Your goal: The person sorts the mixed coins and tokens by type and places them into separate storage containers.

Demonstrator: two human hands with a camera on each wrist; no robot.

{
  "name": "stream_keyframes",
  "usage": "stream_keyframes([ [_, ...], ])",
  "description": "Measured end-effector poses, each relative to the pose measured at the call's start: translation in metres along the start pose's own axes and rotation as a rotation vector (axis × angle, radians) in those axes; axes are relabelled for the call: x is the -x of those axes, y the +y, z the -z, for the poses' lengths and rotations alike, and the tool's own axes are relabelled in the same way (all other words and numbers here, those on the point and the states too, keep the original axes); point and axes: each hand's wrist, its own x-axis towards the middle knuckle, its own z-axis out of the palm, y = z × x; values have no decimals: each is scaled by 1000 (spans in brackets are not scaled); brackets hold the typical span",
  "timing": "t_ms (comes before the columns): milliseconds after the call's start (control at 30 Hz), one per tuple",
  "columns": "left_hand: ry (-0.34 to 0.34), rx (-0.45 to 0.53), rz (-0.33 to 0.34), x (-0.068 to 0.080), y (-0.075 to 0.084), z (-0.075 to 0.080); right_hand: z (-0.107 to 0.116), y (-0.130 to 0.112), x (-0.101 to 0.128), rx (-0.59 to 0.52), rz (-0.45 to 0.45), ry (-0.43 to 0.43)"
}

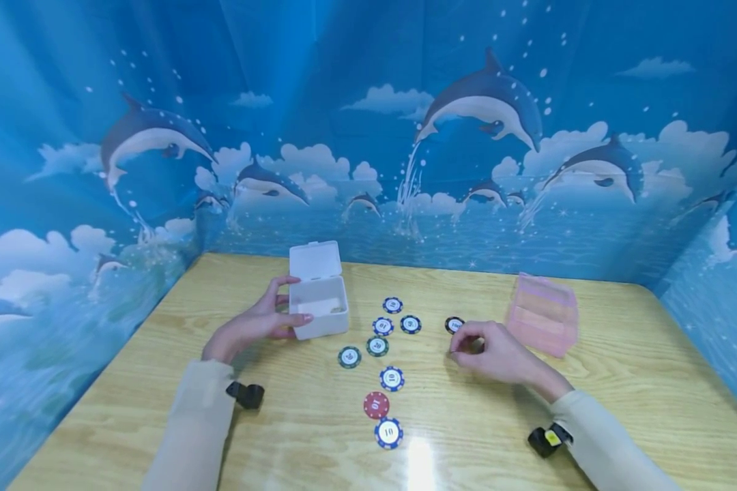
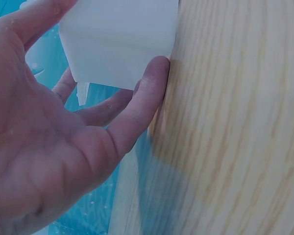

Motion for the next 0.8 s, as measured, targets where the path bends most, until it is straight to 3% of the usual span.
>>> stream_keyframes([
  [433,12,-10,16,-1,0,0,-5,-4,-5,-123,-83,94],
  [800,13,-5,24,-1,0,1,-10,-7,-12,-142,-77,163],
])
